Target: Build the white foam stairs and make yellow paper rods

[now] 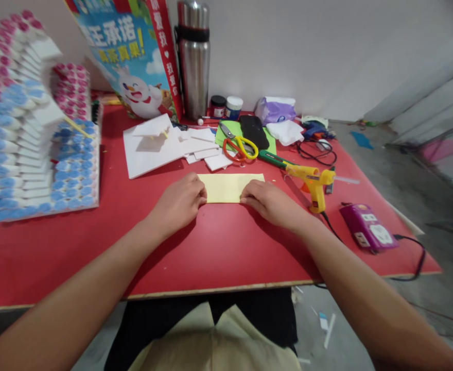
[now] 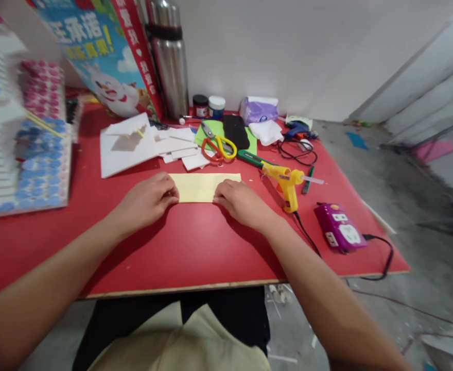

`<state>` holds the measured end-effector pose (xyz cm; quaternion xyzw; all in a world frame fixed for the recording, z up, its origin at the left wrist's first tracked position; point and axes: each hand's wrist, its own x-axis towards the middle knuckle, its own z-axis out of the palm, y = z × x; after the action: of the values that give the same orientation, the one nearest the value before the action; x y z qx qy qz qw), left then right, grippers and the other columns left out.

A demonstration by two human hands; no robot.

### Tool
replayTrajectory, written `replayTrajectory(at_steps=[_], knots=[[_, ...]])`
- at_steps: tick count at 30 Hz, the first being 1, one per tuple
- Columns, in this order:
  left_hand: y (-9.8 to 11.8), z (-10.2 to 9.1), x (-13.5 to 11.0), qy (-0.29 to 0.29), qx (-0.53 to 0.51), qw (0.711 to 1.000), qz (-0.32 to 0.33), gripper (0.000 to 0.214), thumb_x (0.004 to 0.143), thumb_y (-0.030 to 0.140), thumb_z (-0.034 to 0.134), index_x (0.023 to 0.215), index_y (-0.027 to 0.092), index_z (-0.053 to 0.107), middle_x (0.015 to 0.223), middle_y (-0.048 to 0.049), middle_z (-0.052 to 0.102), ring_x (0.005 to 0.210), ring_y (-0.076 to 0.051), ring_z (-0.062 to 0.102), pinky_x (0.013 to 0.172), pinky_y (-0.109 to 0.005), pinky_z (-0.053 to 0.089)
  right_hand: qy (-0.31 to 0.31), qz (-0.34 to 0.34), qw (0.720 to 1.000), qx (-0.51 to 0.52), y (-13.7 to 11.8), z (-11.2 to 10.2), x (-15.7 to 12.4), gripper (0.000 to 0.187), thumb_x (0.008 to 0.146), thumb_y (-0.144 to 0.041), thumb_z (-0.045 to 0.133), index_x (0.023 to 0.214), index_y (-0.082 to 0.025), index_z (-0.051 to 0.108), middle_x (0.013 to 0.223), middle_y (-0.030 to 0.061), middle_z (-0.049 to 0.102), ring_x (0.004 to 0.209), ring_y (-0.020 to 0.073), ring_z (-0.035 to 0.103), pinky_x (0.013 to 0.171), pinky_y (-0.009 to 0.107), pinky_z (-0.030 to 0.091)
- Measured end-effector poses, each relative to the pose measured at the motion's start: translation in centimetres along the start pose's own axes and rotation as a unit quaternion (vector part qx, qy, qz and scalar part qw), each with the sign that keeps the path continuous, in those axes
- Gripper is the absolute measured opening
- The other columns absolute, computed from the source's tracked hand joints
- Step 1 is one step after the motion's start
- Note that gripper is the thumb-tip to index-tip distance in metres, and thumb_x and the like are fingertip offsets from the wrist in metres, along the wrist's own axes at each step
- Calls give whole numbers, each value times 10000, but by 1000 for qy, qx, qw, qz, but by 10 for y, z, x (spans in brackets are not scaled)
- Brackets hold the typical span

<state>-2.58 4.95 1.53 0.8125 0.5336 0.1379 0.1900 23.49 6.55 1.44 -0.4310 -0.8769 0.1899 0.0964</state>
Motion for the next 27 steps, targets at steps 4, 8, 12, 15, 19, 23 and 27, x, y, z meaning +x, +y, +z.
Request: replayTrajectory(at_steps=[4,8,12,15,19,23,27], knots=[[0,-1,-1,1,-3,1000,4,146,899,103,554,847,165,675,957,-59,633,808,-185,598,669,-311,401,7,0,1000,12,2,1,0,153,1008,-247,514,922,-174,617,954,96,678,865,214,594,779,318,417],[1,-2,-2,3,-2,1000,11,186,902,108,541,876,173,712,997,-62,649,824,-189,609,675,-309,404,14,2,1000,25,3,2,0,144,1002,-254,527,919,-176,614,951,92,680,850,208,597,768,314,418],[2,-1,-3,4,-3,1000,27,317,902,96,521,1022,226,785,1035,-61,659,861,-188,620,700,-293,426,16,1,1000,26,3,2,0,147,1000,-257,524,920,-176,617,949,96,680,843,208,597,764,315,420],[3,1,-4,-4,50,997,65,481,880,37,470,1134,289,792,1077,-65,664,869,-191,609,709,-294,428,13,3,1000,17,3,2,0,153,997,-255,520,918,-173,622,944,100,680,836,211,593,760,319,417],[5,3,-5,-14,109,990,87,521,881,14,442,1148,290,795,1087,-82,667,902,-217,596,694,-303,410,12,4,1000,12,3,2,1,149,997,-256,528,916,-170,620,944,98,679,840,211,593,764,318,412],[11,4,-7,-19,155,983,93,487,918,27,436,1132,282,791,1088,-93,668,917,-228,594,675,-309,398,12,5,1000,10,4,2,1,142,998,-251,534,917,-170,618,945,95,680,846,212,594,767,318,408],[23,3,-11,-24,214,972,97,371,959,73,457,1086,218,774,1088,-115,661,944,-253,586,664,-327,396,14,4,1000,11,5,3,1,143,997,-256,538,914,-174,621,942,91,683,852,212,596,772,318,405]])
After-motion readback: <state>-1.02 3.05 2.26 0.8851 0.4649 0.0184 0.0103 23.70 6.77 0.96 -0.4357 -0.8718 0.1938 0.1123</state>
